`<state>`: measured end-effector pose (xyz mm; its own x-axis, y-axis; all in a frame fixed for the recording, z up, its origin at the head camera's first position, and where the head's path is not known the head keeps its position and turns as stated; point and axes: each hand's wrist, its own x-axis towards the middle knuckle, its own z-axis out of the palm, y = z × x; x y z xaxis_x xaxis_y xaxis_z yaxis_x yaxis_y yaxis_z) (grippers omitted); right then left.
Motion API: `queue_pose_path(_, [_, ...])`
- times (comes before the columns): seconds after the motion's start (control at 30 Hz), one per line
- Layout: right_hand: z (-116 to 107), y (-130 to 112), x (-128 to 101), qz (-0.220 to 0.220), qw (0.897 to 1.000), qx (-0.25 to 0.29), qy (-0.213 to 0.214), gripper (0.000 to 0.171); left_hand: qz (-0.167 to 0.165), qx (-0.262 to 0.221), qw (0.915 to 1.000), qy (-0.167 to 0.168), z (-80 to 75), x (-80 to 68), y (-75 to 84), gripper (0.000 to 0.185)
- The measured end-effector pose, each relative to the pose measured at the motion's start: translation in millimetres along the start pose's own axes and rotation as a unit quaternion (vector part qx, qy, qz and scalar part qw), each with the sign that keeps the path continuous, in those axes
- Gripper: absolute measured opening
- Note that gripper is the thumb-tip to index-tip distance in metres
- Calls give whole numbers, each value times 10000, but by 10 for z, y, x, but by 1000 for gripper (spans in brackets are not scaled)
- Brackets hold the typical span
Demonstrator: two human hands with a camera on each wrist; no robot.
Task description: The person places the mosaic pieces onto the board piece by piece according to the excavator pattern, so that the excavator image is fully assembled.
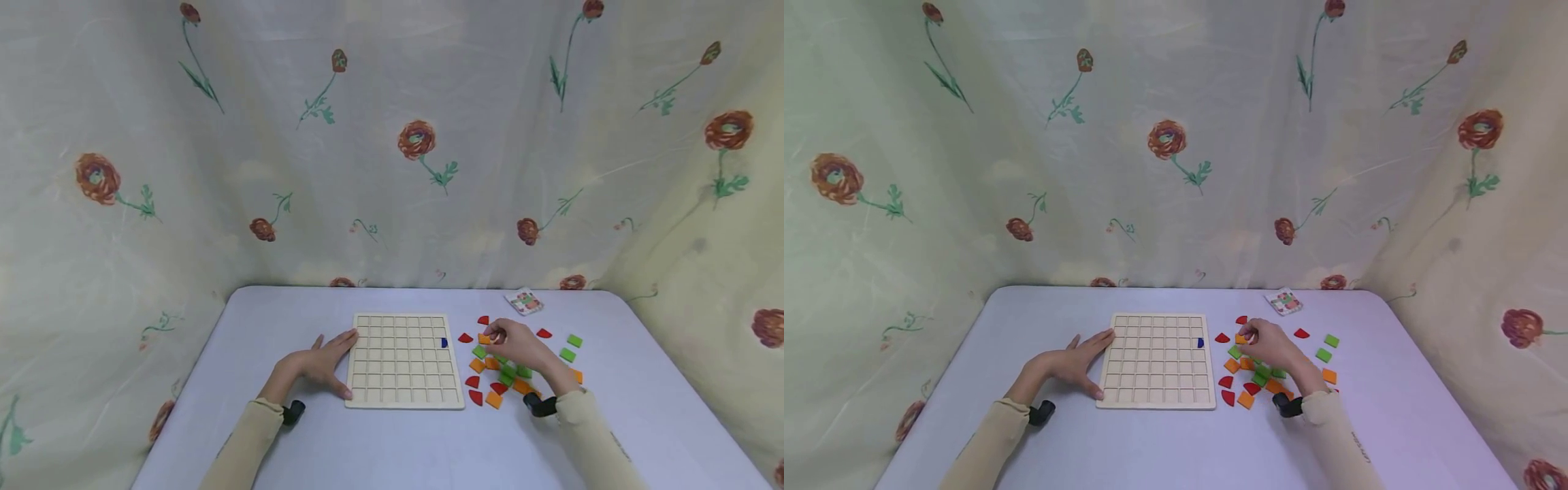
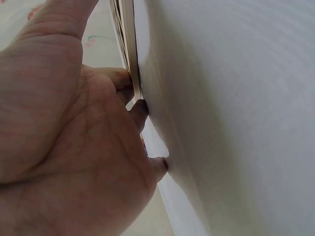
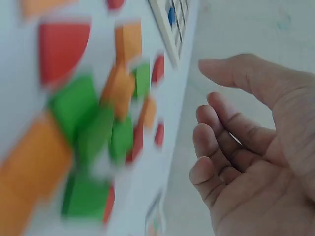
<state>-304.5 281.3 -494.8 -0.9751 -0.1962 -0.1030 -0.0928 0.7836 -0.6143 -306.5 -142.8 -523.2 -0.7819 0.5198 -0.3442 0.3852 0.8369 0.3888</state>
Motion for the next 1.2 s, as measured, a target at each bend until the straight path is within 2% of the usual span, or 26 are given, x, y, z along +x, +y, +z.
queue_pose_path(0.23, [-293, 508, -274, 120, 9999, -70, -65, 40, -37, -5, 10000, 13, 8, -25, -45, 125])
queue_pose_path(0.37, [-352, 764, -351, 317, 9994, -28, -121, 43, -52, -29, 10000, 28, 18, -38, -73, 125])
queue_pose_path(0.5, [-354, 916, -361, 559, 9983, -92, -108, 46, -47, -41, 10000, 30, 23, -49, -82, 126])
queue_pose_path(0.67, [-327, 1019, -350, 625, 9976, -310, -53, 47, -54, -93, 9999, 20, 23, -52, -74, 125])
queue_pose_path(1.0, [-317, 1084, -367, 749, 9969, -230, 87, 29, -14, -85, 10000, 26, 32, -17, -44, 126])
queue_pose_path(1.2, [-307, 1036, -369, 736, 9970, -202, 161, 33, -25, -34, 10000, 32, 18, 7, -20, 126])
